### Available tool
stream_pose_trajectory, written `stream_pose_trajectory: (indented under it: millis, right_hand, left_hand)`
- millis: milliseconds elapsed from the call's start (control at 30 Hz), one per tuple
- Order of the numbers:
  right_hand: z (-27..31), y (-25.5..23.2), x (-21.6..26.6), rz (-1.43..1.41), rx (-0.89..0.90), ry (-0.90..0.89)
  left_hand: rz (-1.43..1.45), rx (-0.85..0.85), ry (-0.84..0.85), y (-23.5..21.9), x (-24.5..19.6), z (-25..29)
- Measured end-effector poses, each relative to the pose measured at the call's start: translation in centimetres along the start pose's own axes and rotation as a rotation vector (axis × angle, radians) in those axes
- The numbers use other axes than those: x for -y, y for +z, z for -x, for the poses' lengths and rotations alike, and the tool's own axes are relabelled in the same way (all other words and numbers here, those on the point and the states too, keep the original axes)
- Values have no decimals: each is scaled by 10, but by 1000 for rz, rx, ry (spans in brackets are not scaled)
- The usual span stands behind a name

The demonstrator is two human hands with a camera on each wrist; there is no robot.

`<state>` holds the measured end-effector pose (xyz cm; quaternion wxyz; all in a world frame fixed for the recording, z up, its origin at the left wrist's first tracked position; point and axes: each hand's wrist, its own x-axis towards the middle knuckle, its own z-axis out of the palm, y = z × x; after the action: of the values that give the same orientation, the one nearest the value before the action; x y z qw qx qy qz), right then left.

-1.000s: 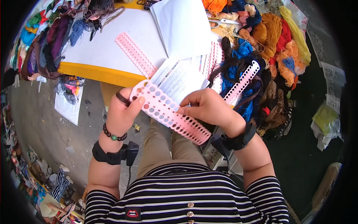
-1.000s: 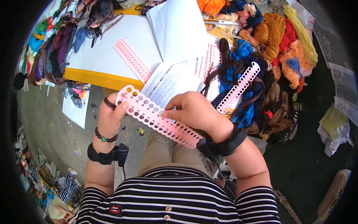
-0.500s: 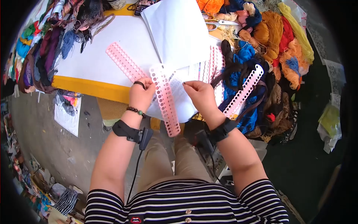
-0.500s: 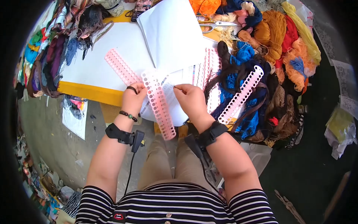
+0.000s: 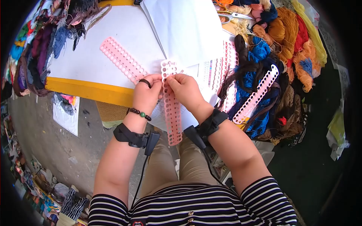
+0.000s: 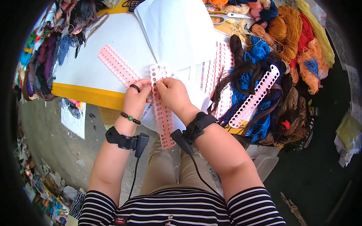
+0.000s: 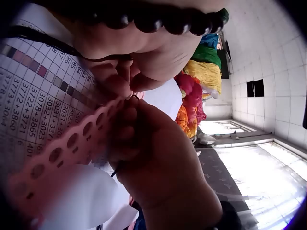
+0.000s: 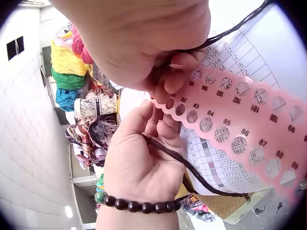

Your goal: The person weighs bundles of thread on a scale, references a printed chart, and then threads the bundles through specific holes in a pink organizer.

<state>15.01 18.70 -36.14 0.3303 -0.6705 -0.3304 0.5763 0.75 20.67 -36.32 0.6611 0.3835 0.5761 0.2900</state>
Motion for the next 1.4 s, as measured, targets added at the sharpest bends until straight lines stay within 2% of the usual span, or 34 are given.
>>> stream_pose_trajectory:
  millis: [67, 200, 367, 567, 667, 767, 867, 967, 1100, 1200, 1300, 1400]
  right_hand:
    - [-5, -1, -4, -31, 29, 29]
    - [-7, -4, 4, -12, 47, 66]
    - [-9, -9, 11, 165, 37, 16]
    - [-2, -8, 24, 261, 39, 40]
    - [-8, -6, 7, 208, 32, -20]
    - [-10, -4, -9, 57, 55, -25]
    - [-8, -6, -10, 22, 84, -24]
    - [-3, -5, -7, 87, 62, -30]
    - [1, -8, 2, 85, 67, 21]
    - [-3, -8, -7, 32, 72, 3]
    - [-3, -10, -10, -215, 95, 35]
    - [-2, -15, -9, -610, 177, 30]
  left_hand:
    - [7, 45, -29, -3, -1, -3]
    - [-1, 75, 47, -2, -9, -3]
    - [-8, 143, 92, -7, -4, -9]
    - [-110, 70, 106, 3, -8, -7]
    - [-50, 65, 209, 2, 6, -13]
    - [-441, -14, 314, -8, -6, -13]
    - [-312, -27, 232, -29, -5, -11]
    - [116, 42, -34, -27, -21, 3]
    - [372, 81, -15, -16, -17, 5]
    - [382, 92, -30, -12, -14, 2]
    - [312, 153, 8, -9, -17, 1]
    - [109, 171, 152, 2, 1, -9]
